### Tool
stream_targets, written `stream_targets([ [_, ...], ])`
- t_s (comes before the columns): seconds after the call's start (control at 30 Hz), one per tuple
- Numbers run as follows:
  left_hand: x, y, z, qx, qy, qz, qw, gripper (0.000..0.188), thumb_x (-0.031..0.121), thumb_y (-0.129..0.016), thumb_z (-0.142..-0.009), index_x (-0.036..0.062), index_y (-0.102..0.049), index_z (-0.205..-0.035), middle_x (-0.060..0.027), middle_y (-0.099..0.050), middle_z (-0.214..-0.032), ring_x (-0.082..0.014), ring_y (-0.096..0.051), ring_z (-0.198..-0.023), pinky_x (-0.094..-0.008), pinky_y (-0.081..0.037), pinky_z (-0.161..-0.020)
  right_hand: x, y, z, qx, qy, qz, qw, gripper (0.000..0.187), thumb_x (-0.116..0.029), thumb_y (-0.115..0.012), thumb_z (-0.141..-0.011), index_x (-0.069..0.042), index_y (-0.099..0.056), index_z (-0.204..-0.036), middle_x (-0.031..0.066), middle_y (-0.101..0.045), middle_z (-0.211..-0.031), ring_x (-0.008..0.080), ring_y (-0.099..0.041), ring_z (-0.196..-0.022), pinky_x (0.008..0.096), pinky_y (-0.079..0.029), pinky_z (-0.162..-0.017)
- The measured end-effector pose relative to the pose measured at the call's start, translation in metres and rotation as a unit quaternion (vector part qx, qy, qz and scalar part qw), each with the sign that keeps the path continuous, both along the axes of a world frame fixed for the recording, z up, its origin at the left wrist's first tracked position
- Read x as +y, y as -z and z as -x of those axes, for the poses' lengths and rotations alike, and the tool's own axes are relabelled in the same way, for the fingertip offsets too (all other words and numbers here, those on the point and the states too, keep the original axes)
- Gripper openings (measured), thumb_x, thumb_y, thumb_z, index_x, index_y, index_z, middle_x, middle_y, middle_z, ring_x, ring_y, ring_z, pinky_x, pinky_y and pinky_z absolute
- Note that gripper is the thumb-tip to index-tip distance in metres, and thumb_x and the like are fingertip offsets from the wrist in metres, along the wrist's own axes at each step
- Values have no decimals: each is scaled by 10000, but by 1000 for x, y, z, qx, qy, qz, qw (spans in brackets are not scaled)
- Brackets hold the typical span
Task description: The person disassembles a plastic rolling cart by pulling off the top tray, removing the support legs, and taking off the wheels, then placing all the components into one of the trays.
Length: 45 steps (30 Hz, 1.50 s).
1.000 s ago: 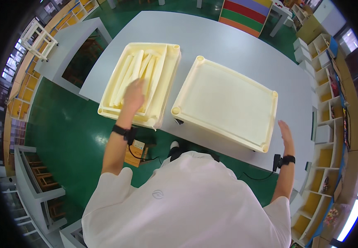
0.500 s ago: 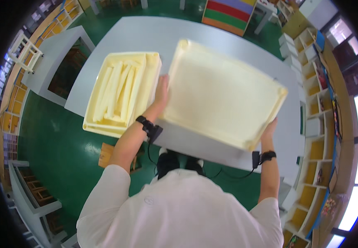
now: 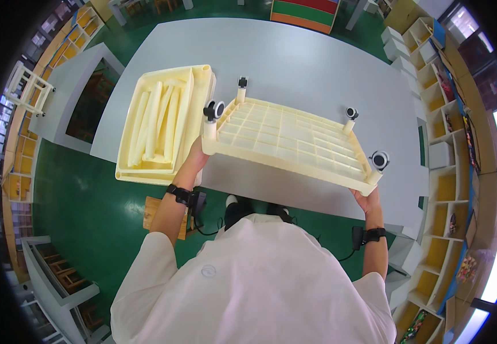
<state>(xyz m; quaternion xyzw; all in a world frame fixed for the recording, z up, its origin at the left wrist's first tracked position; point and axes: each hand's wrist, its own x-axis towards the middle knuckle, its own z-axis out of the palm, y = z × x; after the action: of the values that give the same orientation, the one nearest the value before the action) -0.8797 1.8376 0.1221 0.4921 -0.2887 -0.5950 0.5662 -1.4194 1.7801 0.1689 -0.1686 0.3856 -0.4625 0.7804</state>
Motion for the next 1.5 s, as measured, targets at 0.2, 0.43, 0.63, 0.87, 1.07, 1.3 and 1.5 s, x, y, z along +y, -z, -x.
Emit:
stream_targets([
  [0.2,34,34,23,157,-53,-196,967,324,340,-518,-895,128,-549,-1137,7,-615,-1015,-139,-572,-974,-321,-472,-849,41,77,25,-5,-17,-129,991,351,-317,-387,-962,-61,-506,-1171,47,-584,-1086,200,-572,-977,335,-482,-850],
  [0.43,60,97,18,-18,-110,-116,987,242,313,-513,-902,163,-554,-1087,13,-593,-1005,-131,-567,-905,-318,-470,-815,31,99,10,-156,-21,-47,986,383,-373,-345,-975,-57,-560,-952,68,-610,-877,208,-576,-825,313,-485,-781],
  [0.63,59,73,38,5,-80,-266,961,296,374,-462,-897,182,-577,-1089,-15,-604,-1030,-199,-561,-929,-449,-439,-803,37,91,29,73,-8,-58,996,549,-427,-292,-969,6,-439,-1273,143,-560,-1191,239,-524,-1097,350,-392,-964],
  [0.87,53,-23,19,-227,-72,-223,945,404,418,-467,-889,128,-618,-1126,-69,-634,-999,-240,-541,-1036,-382,-386,-905,-2,-62,-40,448,-90,321,829,517,-296,-343,-973,-24,-260,-1404,128,-393,-1395,247,-380,-1283,345,-256,-1067],
  [1.07,-4,-114,145,-766,496,-5,408,370,316,-614,-798,53,-633,-1056,-105,-661,-978,-245,-626,-942,-343,-465,-771,-15,1,-193,609,-291,490,552,574,-314,-547,-869,-156,-332,-1377,84,-343,-1426,308,-318,-1308,525,-286,-1027],
  [1.3,36,94,135,-726,610,-161,-275,366,380,-480,-816,86,-653,-949,-98,-654,-968,-297,-616,-884,-514,-449,-774,-10,87,-220,592,-340,631,369,572,-400,-548,-836,-341,-345,-1367,26,-242,-1477,292,-175,-1370,655,-172,-1015],
  [1.5,34,77,101,-751,612,-46,-244,289,384,-538,-784,151,-670,-891,-51,-648,-841,-261,-597,-783,-479,-475,-703,-13,83,-212,595,-348,617,379,485,-387,-554,-834,-408,-429,-1302,5,-278,-1461,270,-194,-1366,639,-170,-1027],
])
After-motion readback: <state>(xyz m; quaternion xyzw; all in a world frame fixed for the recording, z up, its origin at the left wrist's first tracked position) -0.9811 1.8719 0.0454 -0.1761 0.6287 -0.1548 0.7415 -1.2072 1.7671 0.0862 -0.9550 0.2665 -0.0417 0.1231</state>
